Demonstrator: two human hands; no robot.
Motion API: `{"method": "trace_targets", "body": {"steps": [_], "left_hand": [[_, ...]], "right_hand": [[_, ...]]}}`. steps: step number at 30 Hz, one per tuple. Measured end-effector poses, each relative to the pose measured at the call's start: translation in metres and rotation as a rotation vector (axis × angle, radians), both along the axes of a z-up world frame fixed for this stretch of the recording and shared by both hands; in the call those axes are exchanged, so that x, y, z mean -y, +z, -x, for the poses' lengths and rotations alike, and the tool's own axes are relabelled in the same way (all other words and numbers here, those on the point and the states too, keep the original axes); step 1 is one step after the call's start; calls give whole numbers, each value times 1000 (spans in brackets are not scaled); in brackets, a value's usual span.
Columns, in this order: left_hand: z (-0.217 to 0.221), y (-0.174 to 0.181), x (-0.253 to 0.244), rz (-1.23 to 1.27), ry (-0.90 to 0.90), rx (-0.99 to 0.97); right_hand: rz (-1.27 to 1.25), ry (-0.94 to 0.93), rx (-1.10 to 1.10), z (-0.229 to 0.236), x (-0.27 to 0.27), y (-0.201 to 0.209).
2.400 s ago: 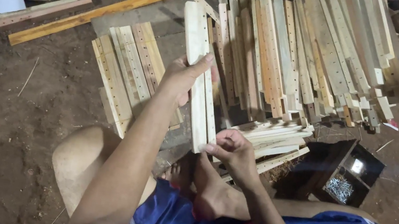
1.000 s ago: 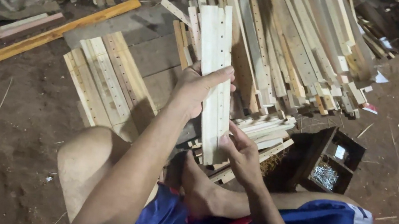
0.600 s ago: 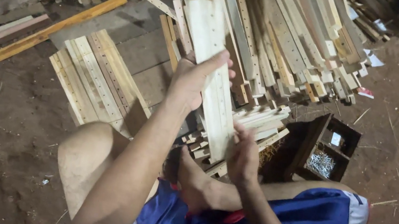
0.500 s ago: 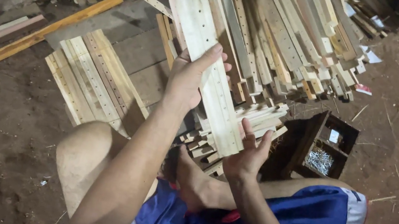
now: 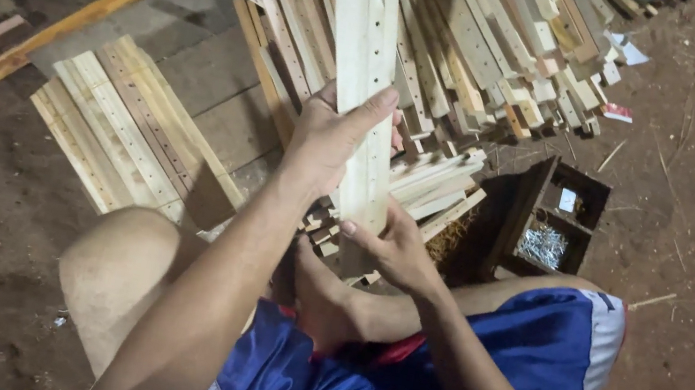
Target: Bundling thin wooden slats together using rubber bands in a workshop environment.
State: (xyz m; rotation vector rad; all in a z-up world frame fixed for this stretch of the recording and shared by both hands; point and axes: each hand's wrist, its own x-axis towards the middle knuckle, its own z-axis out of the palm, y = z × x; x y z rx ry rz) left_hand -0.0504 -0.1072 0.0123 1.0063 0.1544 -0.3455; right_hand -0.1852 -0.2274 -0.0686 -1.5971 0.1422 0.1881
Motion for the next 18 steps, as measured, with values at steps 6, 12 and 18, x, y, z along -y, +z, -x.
{"method": "trace_targets", "body": {"steps": [6,12,18], "left_hand": [[0,-3,2,-126,-50,42],[14,-19,17,-116,-204,44],[26,-8,21,-250,-354,57]], "right_hand": [[75,-172,-233,-10,60,5],[936,-278,-381,-25,220,-205],[1154,-30,-658,-20,199,-218]]}}
